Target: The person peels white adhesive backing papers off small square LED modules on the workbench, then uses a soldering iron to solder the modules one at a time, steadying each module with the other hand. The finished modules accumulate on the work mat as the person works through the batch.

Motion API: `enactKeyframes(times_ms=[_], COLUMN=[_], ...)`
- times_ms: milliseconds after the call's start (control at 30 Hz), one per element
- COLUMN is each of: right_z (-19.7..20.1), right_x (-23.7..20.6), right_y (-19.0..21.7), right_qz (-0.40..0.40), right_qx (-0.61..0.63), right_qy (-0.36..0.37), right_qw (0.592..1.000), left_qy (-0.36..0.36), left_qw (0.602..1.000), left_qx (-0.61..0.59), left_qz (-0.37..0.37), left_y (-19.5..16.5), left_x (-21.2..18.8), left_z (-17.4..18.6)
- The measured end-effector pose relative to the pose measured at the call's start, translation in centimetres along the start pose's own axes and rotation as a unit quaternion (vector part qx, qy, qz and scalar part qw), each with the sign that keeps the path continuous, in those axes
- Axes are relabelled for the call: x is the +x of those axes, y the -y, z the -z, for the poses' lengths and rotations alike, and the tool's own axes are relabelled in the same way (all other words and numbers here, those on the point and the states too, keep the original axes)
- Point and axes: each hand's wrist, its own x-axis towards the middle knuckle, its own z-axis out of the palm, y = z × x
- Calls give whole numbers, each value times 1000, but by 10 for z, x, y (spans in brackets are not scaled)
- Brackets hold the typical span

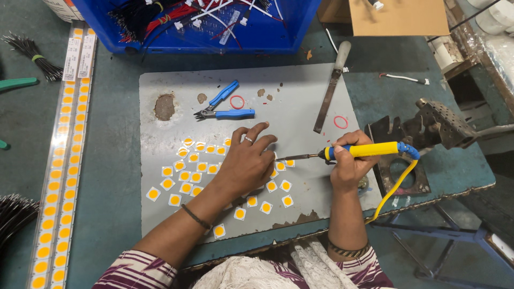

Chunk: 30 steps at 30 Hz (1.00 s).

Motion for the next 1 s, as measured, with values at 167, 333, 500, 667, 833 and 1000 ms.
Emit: enactKeyframes(times_ms=[167, 333, 500, 667, 833, 1000], right_z=[0, 4, 7, 6, 4, 3], right_x=[-1, 0, 0, -2, 0, 0], right_y=[-2, -4, -5, -6, -2, 4], right_qz=[1, 26, 5, -6, -6, -23], right_qx=[3, -4, -5, 18, 20, 11], right_qy=[-7, -34, -20, -12, 6, 17], right_qw=[1000, 999, 1000, 1000, 1000, 1000], left_qy=[-7, -12, 1, 7, 5, 16], left_qw=[1000, 999, 999, 999, 999, 999], left_qx=[-11, -42, -39, -35, -36, -43], left_qz=[-1, -9, -6, -6, -10, -12], left_y=[3, 3, 2, 1, 1, 2], left_x=[-1, -2, -1, -1, -1, -1], left_z=[2, 3, 1, -2, -3, -2])
